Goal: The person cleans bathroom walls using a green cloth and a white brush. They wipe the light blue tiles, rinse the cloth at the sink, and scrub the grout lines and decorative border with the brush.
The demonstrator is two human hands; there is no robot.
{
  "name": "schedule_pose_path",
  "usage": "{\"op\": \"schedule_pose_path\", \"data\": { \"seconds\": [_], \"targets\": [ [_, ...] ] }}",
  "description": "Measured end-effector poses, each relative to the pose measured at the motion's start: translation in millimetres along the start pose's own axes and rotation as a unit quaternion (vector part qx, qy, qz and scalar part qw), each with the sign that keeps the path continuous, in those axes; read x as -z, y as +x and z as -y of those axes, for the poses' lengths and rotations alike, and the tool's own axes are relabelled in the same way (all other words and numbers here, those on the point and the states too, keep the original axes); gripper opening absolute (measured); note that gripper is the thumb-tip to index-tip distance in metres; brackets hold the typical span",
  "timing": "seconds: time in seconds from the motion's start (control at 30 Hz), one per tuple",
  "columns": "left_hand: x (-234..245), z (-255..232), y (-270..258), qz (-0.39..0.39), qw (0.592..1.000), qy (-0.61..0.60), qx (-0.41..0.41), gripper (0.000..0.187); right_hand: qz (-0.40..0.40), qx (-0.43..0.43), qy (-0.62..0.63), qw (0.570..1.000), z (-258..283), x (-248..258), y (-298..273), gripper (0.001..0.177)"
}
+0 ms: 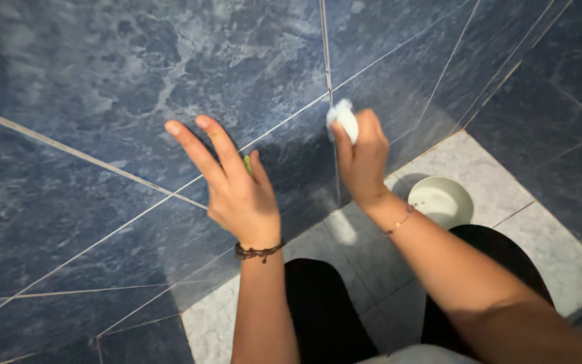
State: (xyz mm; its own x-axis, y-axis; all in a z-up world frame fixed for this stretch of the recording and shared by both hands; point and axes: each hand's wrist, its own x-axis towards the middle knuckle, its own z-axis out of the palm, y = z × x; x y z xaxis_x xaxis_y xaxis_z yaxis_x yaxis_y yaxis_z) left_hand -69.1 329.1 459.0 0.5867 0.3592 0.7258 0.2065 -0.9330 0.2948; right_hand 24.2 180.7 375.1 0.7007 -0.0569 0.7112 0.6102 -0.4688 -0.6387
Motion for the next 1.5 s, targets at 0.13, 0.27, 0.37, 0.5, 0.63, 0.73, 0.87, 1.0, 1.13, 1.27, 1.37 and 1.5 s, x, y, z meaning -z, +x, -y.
{"op": "schedule_pose_path", "data": {
  "seconds": [0.13, 0.27, 0.37, 0.5, 0.63, 0.73, 0.87, 1.0, 1.13, 1.27, 1.37, 1.5],
  "targets": [
    [-4, 2, -2, -0.007, 1.000, -0.017, -0.003, 0.095, 0.007, 0.033, -0.029, 0.999, -74, -33, -68, 0.024],
    [-5, 4, -2, -0.014, 1.000, 0.002, -0.001, 0.096, 0.048, -0.036, -0.008, 0.998, -97, -39, -97, 0.027],
    [-6, 6, -2, -0.016, 1.000, -0.005, -0.006, 0.094, 0.051, -0.062, 0.002, 0.997, -69, -29, -66, 0.027],
    [-5, 5, -4, -0.020, 1.000, -0.004, -0.008, 0.092, 0.005, -0.006, -0.010, 1.000, -20, -10, -19, 0.025],
    [-6, 3, 0, -0.030, 1.000, -0.006, -0.006, 0.089, 0.000, 0.009, -0.015, 1.000, -51, -21, -43, 0.027],
    [0, 5, 0, -0.028, 0.999, -0.013, -0.020, 0.087, 0.024, 0.049, -0.015, 0.998, -48, -15, -37, 0.025],
    [3, 1, 3, -0.026, 1.000, 0.001, -0.004, 0.085, -0.012, 0.113, -0.032, 0.993, 24, 19, 49, 0.028],
    [4, -1, 4, -0.019, 1.000, 0.006, 0.000, 0.079, -0.096, 0.168, -0.016, 0.981, 94, 45, 140, 0.031],
    [24, -16, 10, -0.078, 0.996, -0.026, -0.025, 0.068, -0.138, 0.192, 0.005, 0.972, 129, 59, 190, 0.033],
    [60, -38, 32, -0.071, 0.993, -0.089, -0.009, 0.058, -0.114, 0.171, -0.035, 0.978, 109, 52, 157, 0.030],
    [74, -46, 52, -0.088, 0.990, -0.103, -0.041, 0.057, -0.105, 0.148, -0.045, 0.982, 113, 52, 156, 0.031],
    [84, -55, 79, -0.083, 0.991, -0.067, -0.085, 0.066, -0.130, 0.175, -0.059, 0.974, 153, 68, 218, 0.032]
  ]
}}
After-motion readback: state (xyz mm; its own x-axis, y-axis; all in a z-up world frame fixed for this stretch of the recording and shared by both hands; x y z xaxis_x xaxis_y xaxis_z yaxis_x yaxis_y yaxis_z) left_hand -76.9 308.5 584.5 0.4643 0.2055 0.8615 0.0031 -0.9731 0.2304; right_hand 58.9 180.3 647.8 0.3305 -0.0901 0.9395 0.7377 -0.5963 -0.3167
